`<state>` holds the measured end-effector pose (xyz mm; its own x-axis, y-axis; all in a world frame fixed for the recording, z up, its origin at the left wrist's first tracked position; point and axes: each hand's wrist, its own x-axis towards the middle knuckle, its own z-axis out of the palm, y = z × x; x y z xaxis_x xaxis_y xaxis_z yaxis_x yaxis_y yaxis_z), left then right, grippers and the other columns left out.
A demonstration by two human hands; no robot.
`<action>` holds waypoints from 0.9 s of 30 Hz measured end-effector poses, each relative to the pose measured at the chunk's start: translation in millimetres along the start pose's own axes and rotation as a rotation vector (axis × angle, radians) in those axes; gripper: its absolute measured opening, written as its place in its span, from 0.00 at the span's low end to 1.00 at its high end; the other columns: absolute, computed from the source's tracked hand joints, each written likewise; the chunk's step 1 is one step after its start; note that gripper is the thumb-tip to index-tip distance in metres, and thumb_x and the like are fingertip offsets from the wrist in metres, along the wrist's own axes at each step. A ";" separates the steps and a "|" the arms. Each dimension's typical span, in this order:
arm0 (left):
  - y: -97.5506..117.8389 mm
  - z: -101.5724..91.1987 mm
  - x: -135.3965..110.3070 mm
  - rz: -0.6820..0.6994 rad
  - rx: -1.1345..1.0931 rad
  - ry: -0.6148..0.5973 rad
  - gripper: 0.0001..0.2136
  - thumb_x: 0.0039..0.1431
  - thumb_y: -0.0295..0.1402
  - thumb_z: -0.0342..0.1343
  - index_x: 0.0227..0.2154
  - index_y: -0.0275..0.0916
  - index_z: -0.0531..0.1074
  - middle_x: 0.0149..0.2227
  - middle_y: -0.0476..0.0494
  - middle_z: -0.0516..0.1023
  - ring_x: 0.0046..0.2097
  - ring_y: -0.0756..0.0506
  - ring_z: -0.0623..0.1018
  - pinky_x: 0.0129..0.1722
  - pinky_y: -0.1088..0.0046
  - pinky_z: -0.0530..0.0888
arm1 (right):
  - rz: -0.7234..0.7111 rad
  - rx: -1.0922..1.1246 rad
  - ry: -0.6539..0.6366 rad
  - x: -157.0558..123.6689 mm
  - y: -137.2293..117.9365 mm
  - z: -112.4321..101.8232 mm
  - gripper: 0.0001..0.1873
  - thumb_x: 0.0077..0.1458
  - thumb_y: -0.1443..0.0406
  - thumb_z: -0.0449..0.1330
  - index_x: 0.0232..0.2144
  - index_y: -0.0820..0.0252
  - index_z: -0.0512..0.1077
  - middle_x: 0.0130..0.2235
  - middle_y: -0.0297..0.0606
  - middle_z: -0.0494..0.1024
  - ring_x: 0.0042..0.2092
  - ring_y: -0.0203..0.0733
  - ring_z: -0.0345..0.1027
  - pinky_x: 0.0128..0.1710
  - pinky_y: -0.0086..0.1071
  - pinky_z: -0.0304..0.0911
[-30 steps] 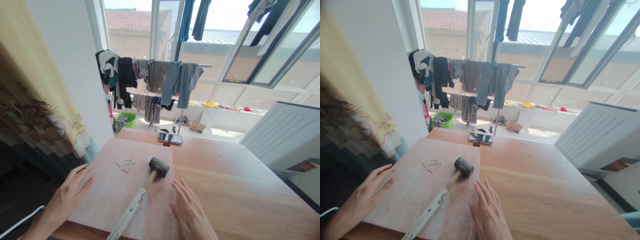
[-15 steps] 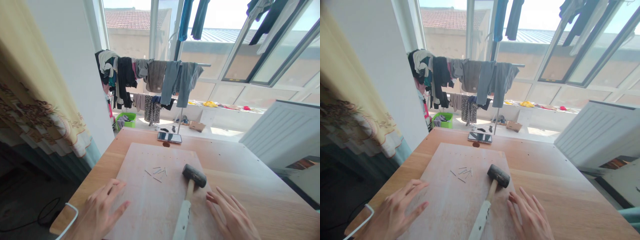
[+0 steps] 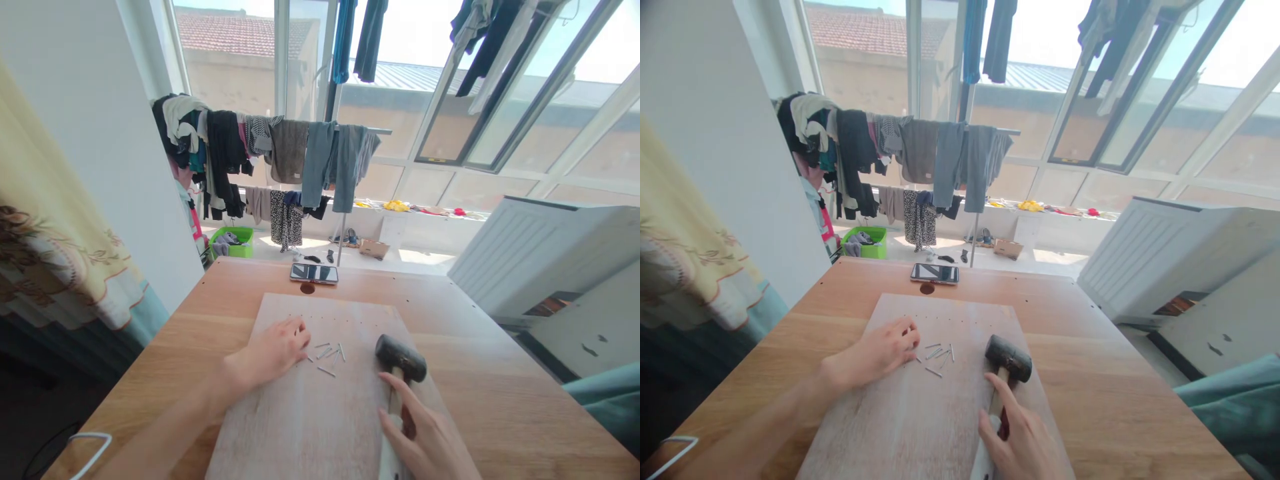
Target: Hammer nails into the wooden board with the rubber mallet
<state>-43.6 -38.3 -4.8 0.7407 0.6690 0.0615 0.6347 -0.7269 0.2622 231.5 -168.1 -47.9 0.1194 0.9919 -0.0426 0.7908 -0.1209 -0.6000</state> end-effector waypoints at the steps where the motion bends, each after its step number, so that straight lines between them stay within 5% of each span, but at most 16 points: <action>1: -2.5 0.3 4.4 0.007 -0.031 -0.015 0.02 0.65 0.28 0.54 0.37 0.38 0.70 0.46 0.42 0.71 0.44 0.45 0.74 0.45 0.69 0.71 | 0.027 0.067 0.000 -0.4 1.5 -1.3 0.29 0.57 0.55 0.56 0.60 0.52 0.66 0.21 0.26 0.70 0.25 0.42 0.71 0.31 0.32 0.66; 5: -6.0 -1.0 6.7 0.016 -0.094 -0.038 0.04 0.66 0.25 0.51 0.35 0.37 0.69 0.44 0.43 0.71 0.41 0.46 0.74 0.43 0.70 0.70 | 0.227 0.623 0.012 -8.9 9.6 -12.2 0.45 0.54 0.51 0.59 0.68 0.51 0.45 0.31 0.32 0.77 0.28 0.44 0.73 0.20 0.30 0.66; 8: -4.2 -1.9 5.6 -0.017 -0.096 -0.043 0.06 0.68 0.26 0.47 0.36 0.36 0.68 0.40 0.43 0.73 0.38 0.46 0.74 0.39 0.70 0.69 | 0.289 0.912 -0.002 -14.9 13.8 -22.7 0.46 0.52 0.45 0.60 0.66 0.51 0.47 0.44 0.42 0.78 0.21 0.35 0.67 0.10 0.25 0.56; 11: -4.7 -1.5 10.1 -0.045 -0.122 -0.008 0.07 0.68 0.26 0.46 0.36 0.37 0.69 0.37 0.43 0.75 0.37 0.46 0.75 0.37 0.71 0.69 | 0.235 0.817 -0.023 -14.8 16.4 -28.1 0.43 0.53 0.45 0.61 0.64 0.52 0.52 0.45 0.42 0.77 0.17 0.28 0.60 0.12 0.27 0.61; 16: -9.7 -4.5 25.0 0.005 -0.061 0.094 0.08 0.67 0.29 0.48 0.36 0.37 0.72 0.39 0.44 0.74 0.39 0.46 0.75 0.40 0.72 0.70 | 0.106 0.435 0.089 -7.5 21.7 -26.0 0.38 0.58 0.48 0.55 0.65 0.55 0.54 0.40 0.37 0.77 0.18 0.31 0.63 0.18 0.29 0.65; 19: -9.8 -6.8 33.7 0.030 -0.031 0.102 0.08 0.66 0.28 0.49 0.34 0.38 0.73 0.38 0.44 0.73 0.37 0.47 0.75 0.39 0.72 0.70 | 0.101 0.269 0.009 -5.3 26.5 -31.0 0.37 0.57 0.48 0.55 0.63 0.58 0.59 0.36 0.37 0.79 0.18 0.33 0.65 0.18 0.29 0.64; 23: -7.7 -1.1 45.9 0.050 -0.100 0.085 0.08 0.64 0.26 0.50 0.36 0.38 0.74 0.39 0.45 0.74 0.36 0.48 0.75 0.39 0.73 0.70 | 0.143 0.237 -0.075 -4.4 29.6 -42.1 0.30 0.56 0.46 0.55 0.53 0.59 0.67 0.36 0.37 0.79 0.16 0.35 0.66 0.19 0.31 0.68; 27: -6.8 10.0 59.7 0.048 -0.215 0.107 0.07 0.60 0.24 0.52 0.36 0.38 0.75 0.39 0.46 0.75 0.38 0.48 0.76 0.40 0.73 0.71 | 0.234 0.315 -0.050 -3.8 32.5 -43.1 0.31 0.56 0.43 0.50 0.52 0.58 0.65 0.35 0.37 0.79 0.14 0.37 0.67 0.12 0.31 0.63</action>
<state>-1.4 5.0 -12.5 0.7341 0.6554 0.1774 0.5295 -0.7162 0.4546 282.7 -177.4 -32.8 0.2393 0.9404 -0.2415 0.5218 -0.3343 -0.7848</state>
